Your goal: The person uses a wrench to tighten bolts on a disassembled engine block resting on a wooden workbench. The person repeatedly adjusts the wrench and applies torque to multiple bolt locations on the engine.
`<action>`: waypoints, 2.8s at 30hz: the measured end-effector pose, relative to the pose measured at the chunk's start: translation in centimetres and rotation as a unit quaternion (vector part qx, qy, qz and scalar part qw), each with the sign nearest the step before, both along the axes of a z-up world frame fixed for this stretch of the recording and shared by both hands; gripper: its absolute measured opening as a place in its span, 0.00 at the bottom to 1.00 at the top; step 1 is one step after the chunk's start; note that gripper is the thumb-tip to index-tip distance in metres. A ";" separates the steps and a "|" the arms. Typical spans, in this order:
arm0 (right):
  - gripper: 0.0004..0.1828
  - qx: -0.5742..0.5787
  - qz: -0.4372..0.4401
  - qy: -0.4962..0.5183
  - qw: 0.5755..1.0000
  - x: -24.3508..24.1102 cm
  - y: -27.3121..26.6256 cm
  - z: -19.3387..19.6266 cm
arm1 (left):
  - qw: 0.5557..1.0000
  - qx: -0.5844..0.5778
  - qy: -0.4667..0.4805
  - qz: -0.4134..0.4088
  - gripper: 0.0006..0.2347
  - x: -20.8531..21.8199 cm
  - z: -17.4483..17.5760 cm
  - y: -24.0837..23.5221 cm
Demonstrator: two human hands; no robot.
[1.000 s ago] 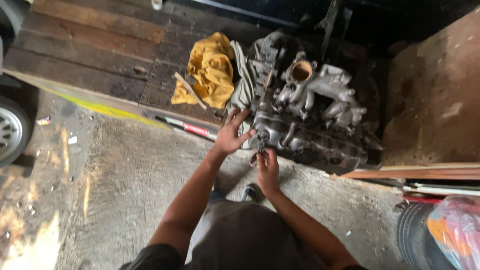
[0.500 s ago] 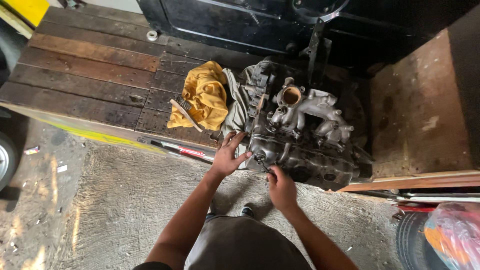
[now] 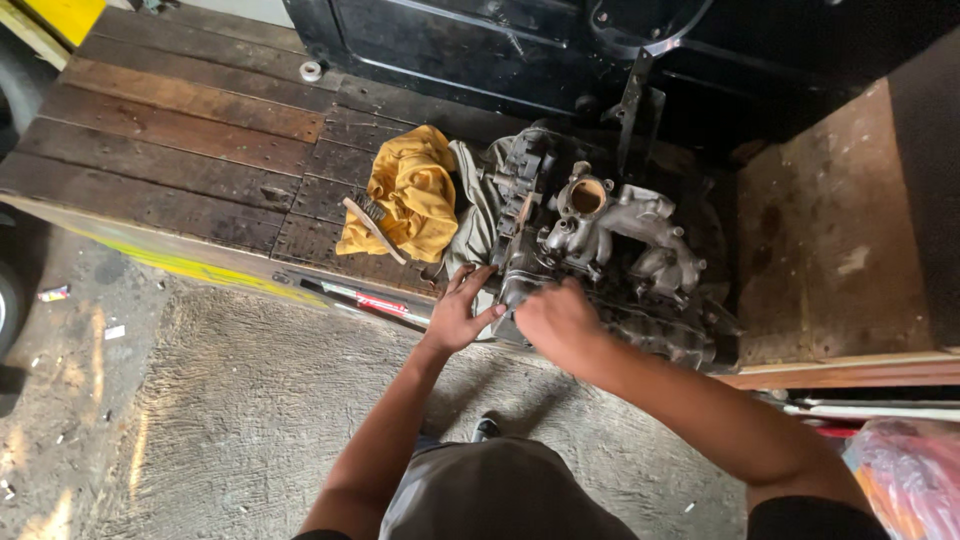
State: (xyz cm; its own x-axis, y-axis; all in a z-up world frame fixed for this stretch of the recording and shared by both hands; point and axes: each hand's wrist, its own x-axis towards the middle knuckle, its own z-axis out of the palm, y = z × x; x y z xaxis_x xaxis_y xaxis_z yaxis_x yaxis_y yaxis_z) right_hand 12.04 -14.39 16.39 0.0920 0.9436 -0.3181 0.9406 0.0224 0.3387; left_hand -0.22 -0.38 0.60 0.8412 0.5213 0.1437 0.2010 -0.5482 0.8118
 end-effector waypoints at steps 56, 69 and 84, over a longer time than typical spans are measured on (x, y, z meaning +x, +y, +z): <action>0.09 0.404 -0.391 0.558 0.610 -4.3 -8.0 -15.9 | 0.999 0.032 0.034 -0.004 0.40 0.2 -0.1 0.1; 0.05 0.149 -0.208 0.248 0.935 1.6 -5.3 -2.0 | 1.000 0.011 0.020 0.002 0.39 0.2 0.7 -0.2; 0.14 0.262 -0.412 0.489 0.723 0.8 -10.3 -7.7 | 1.000 0.025 -0.008 0.007 0.37 0.2 -0.1 -0.2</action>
State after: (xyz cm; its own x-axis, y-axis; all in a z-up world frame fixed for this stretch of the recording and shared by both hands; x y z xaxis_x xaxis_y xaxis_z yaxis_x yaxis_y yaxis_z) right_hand 12.83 -24.71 8.69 0.6635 0.7118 -0.2304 0.3575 -0.5722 -0.7381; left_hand 0.00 -0.59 0.45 0.8315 0.5244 0.1834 0.1951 -0.5848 0.7874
